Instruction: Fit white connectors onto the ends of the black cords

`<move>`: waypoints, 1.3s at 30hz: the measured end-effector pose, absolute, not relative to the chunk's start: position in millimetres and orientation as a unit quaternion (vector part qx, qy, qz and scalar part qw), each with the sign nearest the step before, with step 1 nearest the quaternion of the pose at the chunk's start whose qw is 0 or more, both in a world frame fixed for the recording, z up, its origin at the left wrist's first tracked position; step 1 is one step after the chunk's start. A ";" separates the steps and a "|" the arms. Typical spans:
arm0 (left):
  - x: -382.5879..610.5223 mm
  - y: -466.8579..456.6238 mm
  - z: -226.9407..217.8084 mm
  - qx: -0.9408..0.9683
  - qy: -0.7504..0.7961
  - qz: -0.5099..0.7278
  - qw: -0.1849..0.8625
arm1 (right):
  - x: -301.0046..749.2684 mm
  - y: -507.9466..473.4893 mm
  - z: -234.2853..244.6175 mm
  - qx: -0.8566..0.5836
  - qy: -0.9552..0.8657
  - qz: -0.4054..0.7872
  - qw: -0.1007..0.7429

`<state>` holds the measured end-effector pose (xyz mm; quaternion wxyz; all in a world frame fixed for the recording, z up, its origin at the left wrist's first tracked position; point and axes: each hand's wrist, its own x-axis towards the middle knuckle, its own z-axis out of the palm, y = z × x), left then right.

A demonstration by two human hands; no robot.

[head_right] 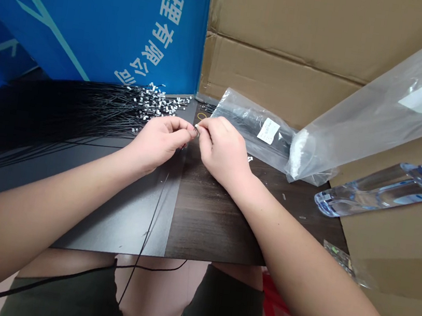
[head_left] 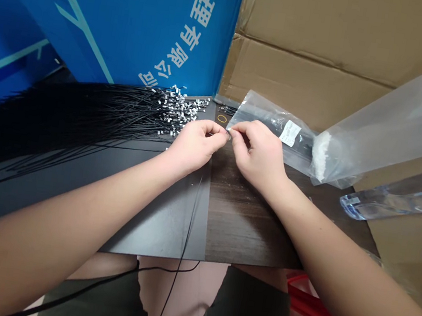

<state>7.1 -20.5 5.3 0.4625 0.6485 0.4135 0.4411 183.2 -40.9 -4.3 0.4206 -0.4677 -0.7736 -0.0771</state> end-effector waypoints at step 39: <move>7.7 -24.1 7.3 0.640 0.404 0.447 0.477 | 184.7 -40.8 -6.8 -0.456 -0.794 -0.071 0.396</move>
